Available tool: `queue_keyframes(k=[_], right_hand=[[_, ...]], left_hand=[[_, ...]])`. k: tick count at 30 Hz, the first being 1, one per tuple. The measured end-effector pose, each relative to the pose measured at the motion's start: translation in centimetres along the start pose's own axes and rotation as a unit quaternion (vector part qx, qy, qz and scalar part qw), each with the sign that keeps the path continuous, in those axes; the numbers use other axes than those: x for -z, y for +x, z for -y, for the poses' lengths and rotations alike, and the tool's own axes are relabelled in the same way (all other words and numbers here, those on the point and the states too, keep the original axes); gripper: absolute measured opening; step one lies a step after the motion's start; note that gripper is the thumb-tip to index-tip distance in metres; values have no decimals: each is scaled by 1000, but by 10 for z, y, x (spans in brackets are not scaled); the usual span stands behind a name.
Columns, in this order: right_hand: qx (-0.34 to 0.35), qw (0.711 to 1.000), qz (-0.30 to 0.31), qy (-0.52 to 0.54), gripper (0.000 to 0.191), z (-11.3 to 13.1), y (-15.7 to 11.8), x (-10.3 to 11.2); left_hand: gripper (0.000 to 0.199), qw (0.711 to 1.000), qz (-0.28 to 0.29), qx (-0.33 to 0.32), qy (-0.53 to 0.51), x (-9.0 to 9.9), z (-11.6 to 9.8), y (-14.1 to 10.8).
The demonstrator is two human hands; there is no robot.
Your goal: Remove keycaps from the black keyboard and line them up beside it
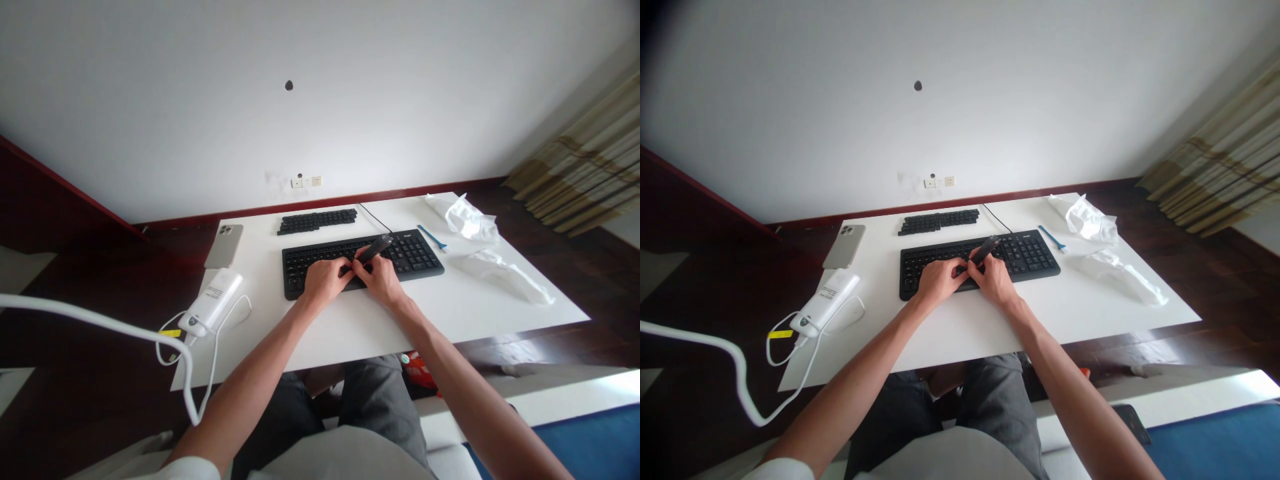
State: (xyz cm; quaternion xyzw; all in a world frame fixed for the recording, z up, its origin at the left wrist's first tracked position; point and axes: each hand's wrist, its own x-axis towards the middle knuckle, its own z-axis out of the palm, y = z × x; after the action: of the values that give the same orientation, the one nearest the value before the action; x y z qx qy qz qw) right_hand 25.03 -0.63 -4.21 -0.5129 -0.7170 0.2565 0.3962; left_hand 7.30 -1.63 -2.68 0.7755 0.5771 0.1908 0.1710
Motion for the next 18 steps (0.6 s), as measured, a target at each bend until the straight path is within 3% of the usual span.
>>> queue_keyframes(k=[8,13,18], right_hand=[[-26,999,-27,19,23,-5,0,0],[0,998,-53,25,25,-8,-1,4],[-16,992,-129,-5,28,-12,1,7]], left_hand=[[21,1000,-7,-2,-22,0,1,0],[37,999,0,-6,-52,4,8,4],[16,997,19,-18,-76,9,13,6]])
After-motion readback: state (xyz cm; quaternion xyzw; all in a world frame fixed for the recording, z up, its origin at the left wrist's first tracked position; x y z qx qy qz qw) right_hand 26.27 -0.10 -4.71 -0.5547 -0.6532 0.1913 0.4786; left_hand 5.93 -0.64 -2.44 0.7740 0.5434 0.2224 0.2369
